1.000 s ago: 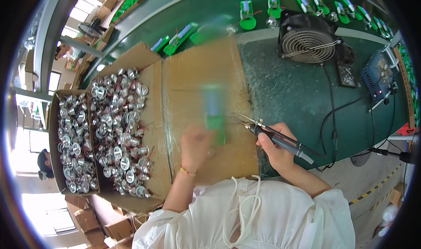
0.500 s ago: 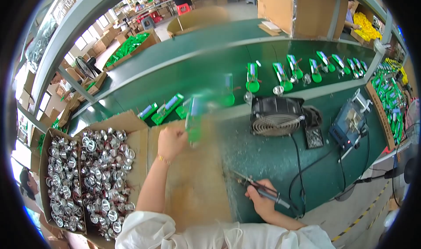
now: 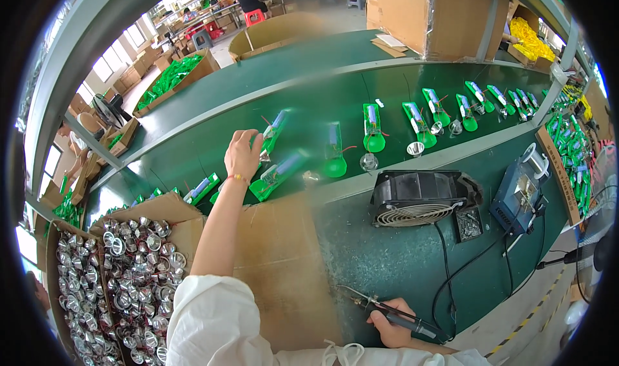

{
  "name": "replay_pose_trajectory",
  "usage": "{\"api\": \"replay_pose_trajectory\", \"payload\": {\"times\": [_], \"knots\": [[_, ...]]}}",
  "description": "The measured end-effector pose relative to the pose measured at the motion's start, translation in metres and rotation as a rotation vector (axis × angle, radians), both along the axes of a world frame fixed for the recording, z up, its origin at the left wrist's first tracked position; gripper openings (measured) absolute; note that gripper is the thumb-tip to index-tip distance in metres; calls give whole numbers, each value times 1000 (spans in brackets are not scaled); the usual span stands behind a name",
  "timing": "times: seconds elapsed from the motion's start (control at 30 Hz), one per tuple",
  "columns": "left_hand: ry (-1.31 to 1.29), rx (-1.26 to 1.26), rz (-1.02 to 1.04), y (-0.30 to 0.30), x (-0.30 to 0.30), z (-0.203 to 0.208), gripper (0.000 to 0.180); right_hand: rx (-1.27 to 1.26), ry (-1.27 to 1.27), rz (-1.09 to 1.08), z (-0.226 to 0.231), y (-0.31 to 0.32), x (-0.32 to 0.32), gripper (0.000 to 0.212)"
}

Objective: Soldering electrical components into plastic light housings at a factory workstation.

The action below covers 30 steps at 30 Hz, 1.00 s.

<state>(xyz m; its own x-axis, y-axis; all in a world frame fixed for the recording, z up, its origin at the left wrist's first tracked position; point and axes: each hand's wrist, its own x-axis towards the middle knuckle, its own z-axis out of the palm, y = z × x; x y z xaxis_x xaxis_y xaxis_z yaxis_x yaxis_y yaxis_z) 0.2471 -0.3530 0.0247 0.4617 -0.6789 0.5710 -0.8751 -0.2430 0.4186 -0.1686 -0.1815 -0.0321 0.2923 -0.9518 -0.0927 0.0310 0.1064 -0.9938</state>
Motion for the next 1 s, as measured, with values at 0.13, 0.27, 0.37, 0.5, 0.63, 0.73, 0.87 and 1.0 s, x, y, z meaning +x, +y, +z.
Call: {"api": "replay_pose_trajectory", "payload": {"times": [0.13, 0.27, 0.37, 0.5, 0.63, 0.73, 0.87, 1.0], "knots": [[-145, 301, -158, 60, -38, -1, 48, -7, -31, 11, 9, 4, -2, 17], [0, 334, -174, 85, -41, -26, 57, -60, -35, 59, 7, 2, 3, 14], [52, 340, -92, 122, -84, -4, 52, -72, -18, 38, 11, 2, 5, 12], [15, 407, -44, 206, -146, -4, 57, -71, 37, -18, 10, -2, 9, 11], [111, 447, -29, 260, -187, 31, 68, -85, -56, -31, 12, -7, 8, 11], [-62, 206, 227, 263, -114, 21, 58, -54, -129, -31, 8, -10, 7, 10], [19, 427, 604, 294, -15, 27, 48, -17, -169, -16, 11, -5, 9, 10], [-214, 524, 523, 308, 17, -13, 27, -21, -178, 11, 10, 0, 5, 11]]}}
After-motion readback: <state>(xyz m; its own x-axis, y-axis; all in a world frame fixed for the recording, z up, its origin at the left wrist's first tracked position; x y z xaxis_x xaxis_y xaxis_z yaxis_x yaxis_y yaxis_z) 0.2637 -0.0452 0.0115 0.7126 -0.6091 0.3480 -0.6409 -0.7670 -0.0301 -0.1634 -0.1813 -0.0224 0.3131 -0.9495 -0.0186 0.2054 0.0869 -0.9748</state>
